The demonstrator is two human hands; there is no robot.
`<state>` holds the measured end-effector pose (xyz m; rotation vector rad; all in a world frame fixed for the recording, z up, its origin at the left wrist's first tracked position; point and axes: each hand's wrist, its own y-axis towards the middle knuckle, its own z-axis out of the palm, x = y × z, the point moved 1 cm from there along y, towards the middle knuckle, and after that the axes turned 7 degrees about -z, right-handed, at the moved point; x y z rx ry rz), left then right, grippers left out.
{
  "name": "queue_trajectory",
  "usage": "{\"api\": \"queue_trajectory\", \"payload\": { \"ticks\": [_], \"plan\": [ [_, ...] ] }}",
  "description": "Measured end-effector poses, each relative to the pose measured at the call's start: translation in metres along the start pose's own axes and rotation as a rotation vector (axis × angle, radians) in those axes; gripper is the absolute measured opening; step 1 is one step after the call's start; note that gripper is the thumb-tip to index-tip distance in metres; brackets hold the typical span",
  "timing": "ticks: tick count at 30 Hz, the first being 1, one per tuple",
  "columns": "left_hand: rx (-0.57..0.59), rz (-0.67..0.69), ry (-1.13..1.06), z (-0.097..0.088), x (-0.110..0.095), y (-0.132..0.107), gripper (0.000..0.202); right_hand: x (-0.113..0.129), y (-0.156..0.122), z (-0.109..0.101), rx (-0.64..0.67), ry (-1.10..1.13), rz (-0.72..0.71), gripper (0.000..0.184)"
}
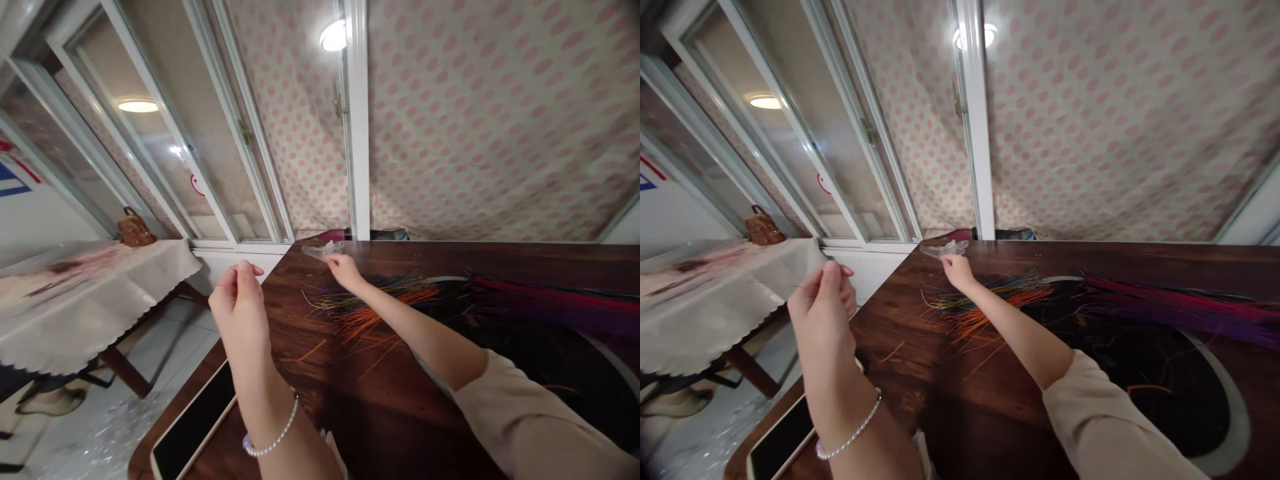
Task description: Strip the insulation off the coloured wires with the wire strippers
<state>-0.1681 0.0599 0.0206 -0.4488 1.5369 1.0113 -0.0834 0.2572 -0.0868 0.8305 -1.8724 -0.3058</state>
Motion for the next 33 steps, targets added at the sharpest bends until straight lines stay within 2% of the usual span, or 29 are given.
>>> {"api": "queue_trajectory", "payload": {
  "ticks": [2,5,8,11,13,15,17,19,22,24,28,31,33],
  "plan": [
    [0.076,0.000,0.101,0.007,0.008,0.004,0.027,-0.002,-0.001,-0.027,-0.031,0.137,0.055,0.034],
    [0.264,-0.016,0.246,0.024,0.018,0.006,0.022,-0.001,-0.019,-0.079,-0.075,0.341,0.107,0.035],
    [0.437,-0.030,0.275,0.047,0.023,0.002,0.019,0.005,-0.053,-0.137,-0.114,0.526,0.133,0.031],
    [0.595,-0.043,0.264,0.074,0.021,-0.010,0.035,0.016,-0.093,-0.189,-0.160,0.682,0.143,0.021],
    [0.771,-0.073,0.243,0.093,0.018,-0.025,0.041,0.024,-0.117,-0.217,-0.174,0.757,0.157,0.028],
    [1.043,-0.137,0.225,0.111,0.017,-0.045,0.042,0.031,-0.138,-0.238,-0.180,0.804,0.179,0.032],
    [1.348,-0.218,0.220,0.128,0.017,-0.069,0.042,0.036,-0.156,-0.252,-0.187,0.831,0.202,0.032],
    [1.602,-0.282,0.220,0.141,0.019,-0.091,0.044,0.040,-0.169,-0.262,-0.205,0.849,0.220,0.033],
    [1.832,-0.331,0.202,0.155,0.025,-0.116,0.043,0.044,-0.184,-0.271,-0.261,0.872,0.238,0.035],
    [1.894,-0.349,0.184,0.160,0.028,-0.126,0.040,0.046,-0.192,-0.274,-0.306,0.882,0.249,0.034],
    [1.916,-0.370,0.174,0.160,0.026,-0.132,0.044,0.049,-0.200,-0.276,-0.385,0.888,0.255,0.034],
    [1.891,-0.380,0.170,0.158,0.023,-0.135,0.044,0.050,-0.203,-0.276,-0.420,0.877,0.263,0.034],
    [1.827,-0.373,0.158,0.158,0.022,-0.137,0.038,0.049,-0.205,-0.276,-0.435,0.864,0.283,0.033]
  ]
}}
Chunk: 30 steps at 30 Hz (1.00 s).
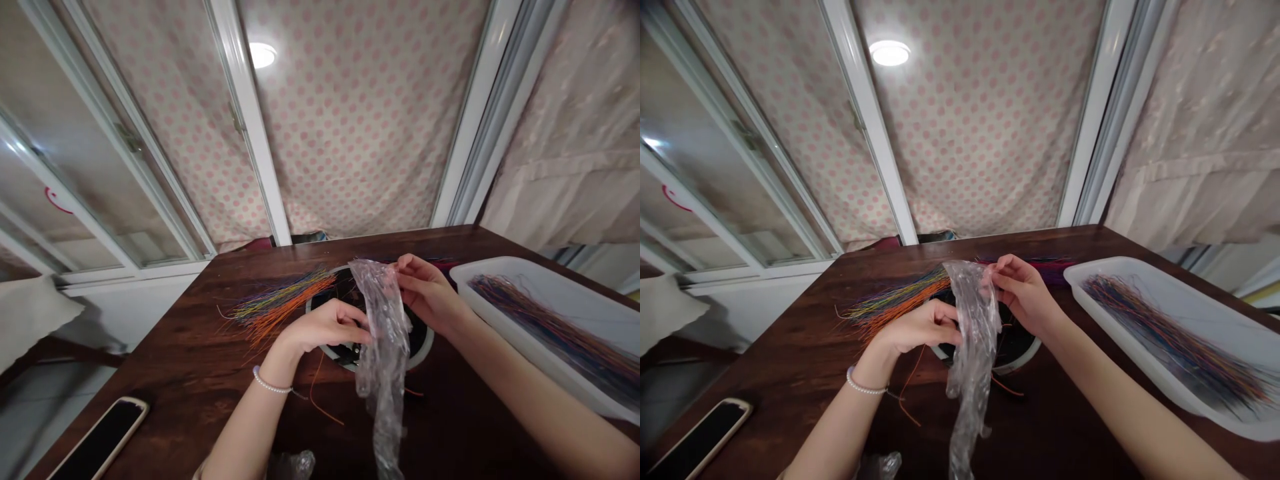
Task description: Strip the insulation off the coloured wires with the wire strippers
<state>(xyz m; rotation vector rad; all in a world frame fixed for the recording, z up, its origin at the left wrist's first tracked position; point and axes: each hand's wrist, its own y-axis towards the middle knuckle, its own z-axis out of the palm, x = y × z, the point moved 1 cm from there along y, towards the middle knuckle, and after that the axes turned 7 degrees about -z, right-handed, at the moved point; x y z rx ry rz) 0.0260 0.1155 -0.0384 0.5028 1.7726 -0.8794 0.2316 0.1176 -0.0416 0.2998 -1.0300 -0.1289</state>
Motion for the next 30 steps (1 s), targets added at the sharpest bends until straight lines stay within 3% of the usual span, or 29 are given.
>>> {"api": "queue_trajectory", "payload": {
  "ticks": [6,10,20,30],
  "plan": [
    [-0.314,0.087,-0.058,-0.008,0.001,0.001,0.032,0.002,-0.007,-0.011,-0.099,-0.058,0.026,0.029],
    [-0.441,0.157,-0.072,-0.015,0.000,-0.003,0.034,0.004,-0.018,-0.007,-0.087,-0.111,0.082,0.030],
    [-0.489,0.188,-0.044,-0.008,-0.006,-0.004,0.031,-0.001,-0.023,0.010,0.005,-0.294,0.080,0.033],
    [-0.531,0.158,-0.097,-0.011,-0.006,-0.006,0.028,0.008,-0.021,0.003,-0.067,-0.296,-0.010,0.029]
  ]
}}
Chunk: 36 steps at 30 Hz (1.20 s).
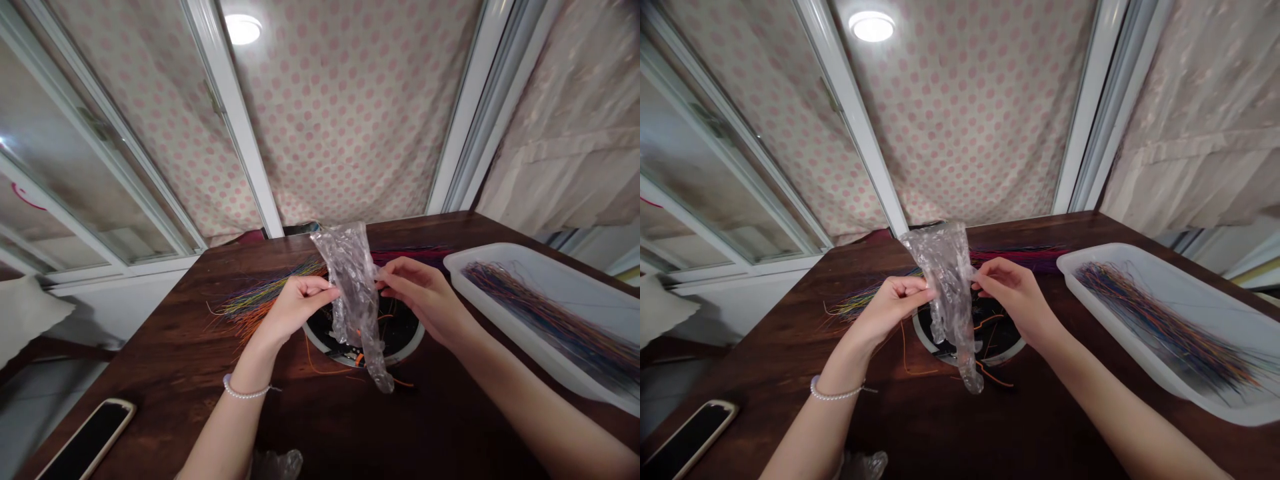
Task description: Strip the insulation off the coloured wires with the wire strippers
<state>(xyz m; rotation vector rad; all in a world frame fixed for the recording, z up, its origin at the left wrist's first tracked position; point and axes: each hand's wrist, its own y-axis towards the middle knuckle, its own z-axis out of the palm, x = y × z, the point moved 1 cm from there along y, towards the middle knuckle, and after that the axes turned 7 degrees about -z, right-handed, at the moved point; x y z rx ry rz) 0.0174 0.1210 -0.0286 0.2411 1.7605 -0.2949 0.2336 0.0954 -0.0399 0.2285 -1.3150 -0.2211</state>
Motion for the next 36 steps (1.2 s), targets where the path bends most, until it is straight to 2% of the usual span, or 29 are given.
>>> {"api": "queue_trajectory", "payload": {
  "ticks": [6,11,19,24,27,29,32,36],
  "plan": [
    [-0.095,-0.033,-0.101,-0.016,-0.004,0.002,0.034,0.002,0.009,-0.013,-0.064,0.092,-0.023,0.030],
    [-0.134,-0.027,-0.136,-0.021,-0.007,0.001,0.036,-0.004,0.017,-0.021,-0.136,0.172,-0.044,0.032],
    [-0.179,-0.015,-0.154,-0.028,-0.008,0.000,0.033,-0.005,0.025,-0.037,-0.238,0.127,-0.128,0.035],
    [-0.150,-0.019,-0.129,-0.022,-0.011,-0.003,0.030,-0.002,0.026,-0.044,-0.303,0.015,-0.194,0.027],
    [-0.098,-0.025,-0.099,-0.012,-0.014,-0.008,0.028,0.006,0.019,-0.043,-0.316,-0.056,-0.215,0.033],
    [-0.073,-0.015,-0.085,-0.006,-0.016,-0.012,0.026,0.010,0.012,-0.039,-0.247,-0.083,-0.139,0.035],
    [-0.048,0.010,-0.080,0.001,-0.019,-0.018,0.023,0.009,0.001,-0.031,-0.088,-0.090,0.076,0.046],
    [0.031,0.017,-0.065,0.012,-0.021,-0.022,0.021,-0.002,-0.012,-0.026,0.061,-0.064,0.310,0.075]
  ]
}}
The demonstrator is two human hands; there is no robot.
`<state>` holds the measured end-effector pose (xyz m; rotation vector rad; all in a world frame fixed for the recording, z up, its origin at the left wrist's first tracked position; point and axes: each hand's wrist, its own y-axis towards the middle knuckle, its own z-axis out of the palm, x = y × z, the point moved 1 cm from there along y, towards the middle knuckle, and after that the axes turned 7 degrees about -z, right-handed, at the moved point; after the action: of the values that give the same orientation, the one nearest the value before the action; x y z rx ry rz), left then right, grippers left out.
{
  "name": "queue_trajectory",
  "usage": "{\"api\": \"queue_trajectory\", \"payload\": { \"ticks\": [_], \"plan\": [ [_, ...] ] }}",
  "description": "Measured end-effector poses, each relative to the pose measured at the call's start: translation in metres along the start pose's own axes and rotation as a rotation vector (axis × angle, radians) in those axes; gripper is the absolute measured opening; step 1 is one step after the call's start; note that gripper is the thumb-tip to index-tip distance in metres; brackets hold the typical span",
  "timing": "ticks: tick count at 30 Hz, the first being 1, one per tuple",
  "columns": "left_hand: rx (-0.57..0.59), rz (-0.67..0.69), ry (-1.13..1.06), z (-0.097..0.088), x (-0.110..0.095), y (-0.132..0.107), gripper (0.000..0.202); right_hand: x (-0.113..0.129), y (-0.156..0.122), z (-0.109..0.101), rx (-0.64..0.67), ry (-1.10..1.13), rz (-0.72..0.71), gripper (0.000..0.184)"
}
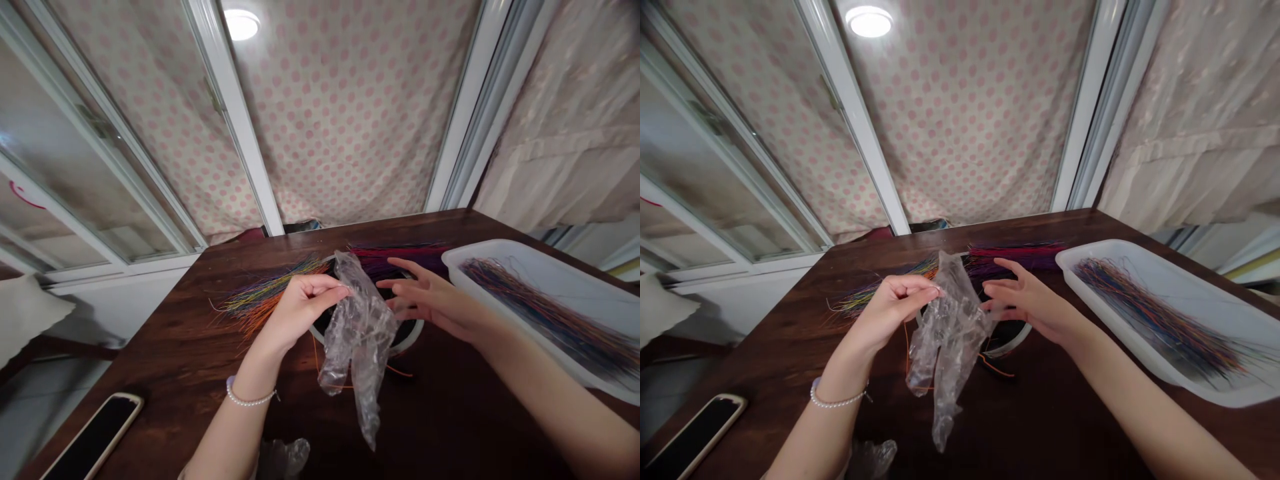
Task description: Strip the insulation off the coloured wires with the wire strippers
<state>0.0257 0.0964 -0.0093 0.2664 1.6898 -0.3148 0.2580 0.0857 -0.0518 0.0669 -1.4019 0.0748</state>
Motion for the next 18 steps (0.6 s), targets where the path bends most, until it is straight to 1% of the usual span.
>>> {"api": "queue_trajectory", "payload": {
  "ticks": [2,3,5,8,10,13,15,18],
  "plan": [
    [0.079,-0.008,0.027,0.009,0.003,0.000,0.020,-0.005,-0.005,-0.003,0.024,-0.009,0.048,0.084],
    [0.123,-0.015,0.056,0.014,0.006,0.000,0.021,-0.006,-0.008,-0.006,0.035,-0.023,0.064,0.085],
    [0.200,-0.039,0.145,0.024,0.012,0.001,0.024,-0.006,-0.015,-0.017,0.070,-0.070,0.094,0.080],
    [0.271,-0.082,0.266,0.030,0.018,0.001,0.027,-0.003,-0.030,-0.045,0.095,-0.189,0.115,0.062],
    [0.302,-0.101,0.310,0.028,0.016,-0.001,0.028,-0.003,-0.043,-0.067,0.084,-0.273,0.112,0.055],
    [0.312,-0.085,0.427,0.020,0.006,-0.005,0.032,-0.005,-0.065,-0.097,0.078,-0.368,0.116,0.046],
    [0.296,-0.052,0.476,0.016,-0.001,-0.009,0.034,-0.006,-0.080,-0.112,0.094,-0.427,0.130,0.042],
    [0.269,-0.022,0.467,0.010,-0.007,-0.012,0.036,-0.006,-0.097,-0.126,0.129,-0.513,0.152,0.039]
  ]
}}
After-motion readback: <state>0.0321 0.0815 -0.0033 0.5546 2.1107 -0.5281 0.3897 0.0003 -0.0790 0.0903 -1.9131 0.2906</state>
